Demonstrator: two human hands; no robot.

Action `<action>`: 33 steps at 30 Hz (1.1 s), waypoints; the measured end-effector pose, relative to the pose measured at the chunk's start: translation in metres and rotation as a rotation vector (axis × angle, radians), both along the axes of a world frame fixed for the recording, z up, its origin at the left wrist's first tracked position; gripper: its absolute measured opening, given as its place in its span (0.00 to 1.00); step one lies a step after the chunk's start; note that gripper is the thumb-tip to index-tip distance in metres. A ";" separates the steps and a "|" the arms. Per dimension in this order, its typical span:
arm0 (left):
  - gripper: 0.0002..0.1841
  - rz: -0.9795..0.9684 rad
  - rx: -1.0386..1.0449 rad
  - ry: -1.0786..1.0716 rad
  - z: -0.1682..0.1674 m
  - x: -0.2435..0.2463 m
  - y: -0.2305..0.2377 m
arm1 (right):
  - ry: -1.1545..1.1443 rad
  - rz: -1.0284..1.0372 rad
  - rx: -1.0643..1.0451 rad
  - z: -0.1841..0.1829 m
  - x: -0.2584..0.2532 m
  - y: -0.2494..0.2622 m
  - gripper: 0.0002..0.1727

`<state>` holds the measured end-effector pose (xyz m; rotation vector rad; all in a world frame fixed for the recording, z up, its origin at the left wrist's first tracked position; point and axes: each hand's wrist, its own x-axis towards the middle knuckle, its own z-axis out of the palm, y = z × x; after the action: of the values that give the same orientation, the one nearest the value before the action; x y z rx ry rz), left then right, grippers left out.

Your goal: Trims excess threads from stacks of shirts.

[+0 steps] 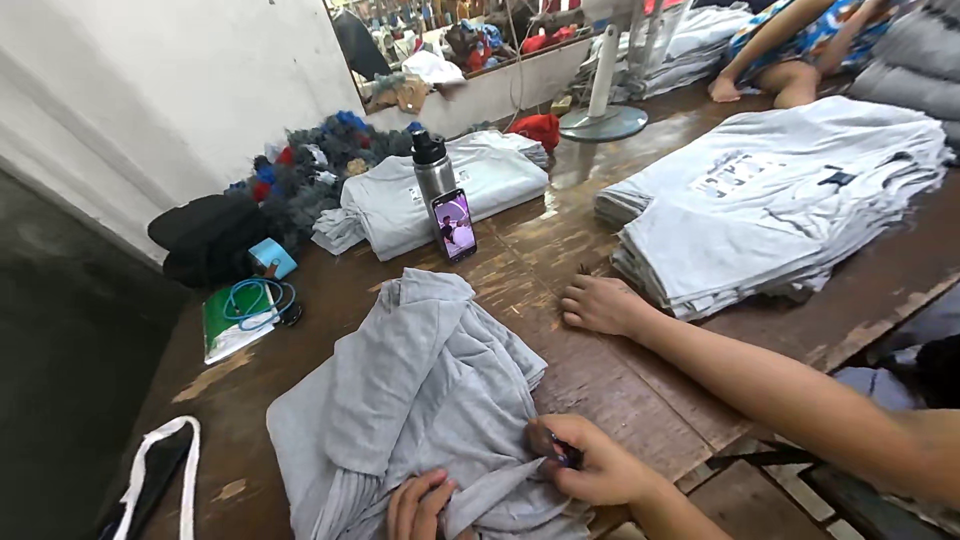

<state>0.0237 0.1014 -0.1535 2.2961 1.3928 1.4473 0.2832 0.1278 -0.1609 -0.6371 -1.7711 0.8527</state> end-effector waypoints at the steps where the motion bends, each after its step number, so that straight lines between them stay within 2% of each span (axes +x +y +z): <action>1: 0.13 -0.001 0.000 0.001 0.001 0.000 0.000 | 0.040 0.003 0.013 -0.001 0.000 0.001 0.06; 5: 0.12 -0.008 -0.009 0.009 0.001 0.002 0.000 | 0.077 -0.022 0.005 -0.003 -0.002 0.001 0.06; 8: 0.15 0.036 -0.067 0.062 0.004 0.004 0.000 | -0.155 -0.071 -0.060 0.002 -0.009 0.002 0.03; 11: 0.19 0.119 -0.178 0.189 0.015 0.011 -0.003 | -0.310 -0.066 -0.130 0.011 -0.016 0.007 0.04; 16: 0.21 0.176 -0.253 0.232 0.022 0.017 0.000 | -0.465 0.071 -0.290 0.039 -0.015 0.023 0.07; 19: 0.21 0.171 -0.243 0.225 0.022 0.013 0.010 | -0.457 0.161 -0.328 0.043 -0.013 0.047 0.06; 22: 0.21 0.167 -0.180 0.212 0.017 0.003 0.021 | -0.368 0.203 -0.280 0.032 -0.014 0.069 0.08; 26: 0.20 0.086 -0.145 0.161 0.015 -0.007 0.012 | -0.300 0.138 -0.179 0.022 -0.016 0.065 0.06; 30: 0.12 0.076 -0.143 0.103 0.012 -0.008 0.000 | -0.412 0.080 -0.098 0.026 -0.016 0.049 0.06; 33: 0.09 0.081 -0.168 0.107 0.012 -0.005 -0.010 | -0.521 0.120 -0.014 0.028 -0.014 0.044 0.07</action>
<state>0.0191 0.0914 -0.1411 2.2659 1.5869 1.1919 0.2697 0.1714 -0.1329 -0.8212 -2.2909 0.8278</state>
